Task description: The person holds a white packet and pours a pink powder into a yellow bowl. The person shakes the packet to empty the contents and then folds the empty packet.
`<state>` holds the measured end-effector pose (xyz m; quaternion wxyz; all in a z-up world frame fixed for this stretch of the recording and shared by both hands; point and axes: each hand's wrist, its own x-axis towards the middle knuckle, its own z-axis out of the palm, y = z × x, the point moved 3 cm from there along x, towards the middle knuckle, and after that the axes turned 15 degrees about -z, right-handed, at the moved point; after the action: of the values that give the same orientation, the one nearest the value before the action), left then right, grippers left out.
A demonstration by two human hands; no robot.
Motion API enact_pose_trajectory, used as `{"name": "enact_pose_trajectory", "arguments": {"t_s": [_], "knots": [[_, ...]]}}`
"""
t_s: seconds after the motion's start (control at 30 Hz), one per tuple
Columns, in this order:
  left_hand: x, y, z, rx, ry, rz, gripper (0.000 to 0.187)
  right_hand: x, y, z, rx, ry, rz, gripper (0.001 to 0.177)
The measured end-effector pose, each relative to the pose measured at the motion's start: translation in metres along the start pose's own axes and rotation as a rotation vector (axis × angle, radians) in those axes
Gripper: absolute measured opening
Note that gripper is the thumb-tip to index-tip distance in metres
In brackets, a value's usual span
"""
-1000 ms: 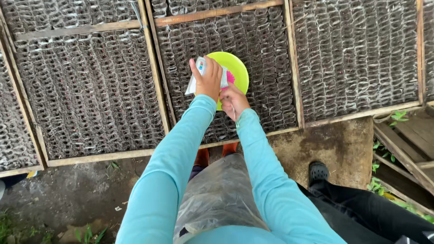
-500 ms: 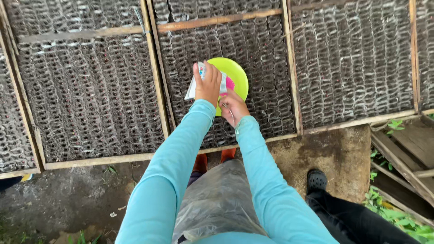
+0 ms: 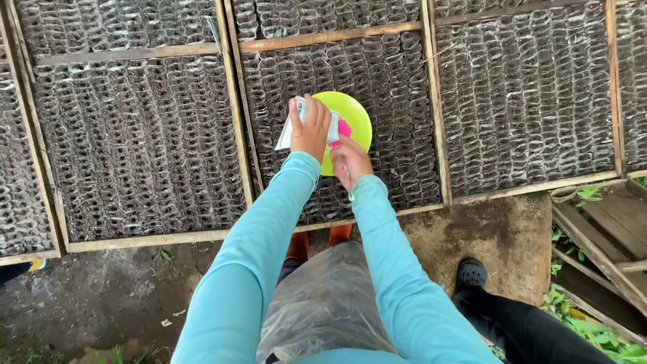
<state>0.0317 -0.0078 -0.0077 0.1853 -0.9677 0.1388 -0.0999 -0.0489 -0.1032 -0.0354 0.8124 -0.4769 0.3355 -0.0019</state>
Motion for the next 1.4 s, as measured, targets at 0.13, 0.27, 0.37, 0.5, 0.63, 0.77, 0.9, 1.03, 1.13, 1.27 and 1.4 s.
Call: {"name": "enact_pose_trajectory", "arguments": {"t_s": [0.13,0.27,0.37,0.5,0.63,0.77,0.9,1.03,1.13,1.27,1.4], "knots": [[0.000,-0.005,0.001,0.081,-0.003,0.003,0.048,0.006,-0.004,0.008,-0.034,-0.067,-0.013,0.065],[-0.017,-0.006,0.002,-0.017,-0.023,-0.022,0.047,0.002,0.003,-0.002,-0.066,-0.015,-0.071,0.060],[-0.009,-0.013,0.002,-0.040,-0.049,-0.044,0.048,0.015,-0.008,-0.003,-0.138,-0.058,-0.099,0.058],[-0.020,-0.036,0.015,-0.231,-0.034,-0.185,0.052,0.016,-0.032,-0.037,-0.158,0.053,-0.159,0.045],[-0.030,-0.061,0.008,-0.700,-0.499,-0.242,0.104,0.030,-0.045,-0.054,-0.081,-0.012,-0.138,0.030],[-0.045,-0.068,-0.004,-1.139,-0.379,-0.227,0.100,0.041,-0.054,-0.058,-0.350,-0.050,-0.249,0.025],[-0.051,-0.065,-0.003,-1.265,-0.301,-0.268,0.099,0.058,-0.057,-0.050,-0.582,-0.125,-0.351,0.020],[-0.043,-0.069,-0.006,-1.145,-0.336,-0.246,0.096,0.049,-0.056,-0.044,-0.578,-0.138,-0.335,0.025],[-0.034,-0.065,0.007,-0.933,-0.357,-0.211,0.099,0.034,-0.055,-0.028,-0.579,-0.303,-0.451,0.036],[-0.020,-0.055,0.016,-0.804,-0.404,-0.122,0.092,0.024,-0.039,0.000,-1.081,-0.808,-0.570,0.043],[-0.018,-0.046,0.012,-0.561,-0.335,0.002,0.077,0.033,-0.021,0.004,-1.726,-0.954,-0.608,0.043]]}}
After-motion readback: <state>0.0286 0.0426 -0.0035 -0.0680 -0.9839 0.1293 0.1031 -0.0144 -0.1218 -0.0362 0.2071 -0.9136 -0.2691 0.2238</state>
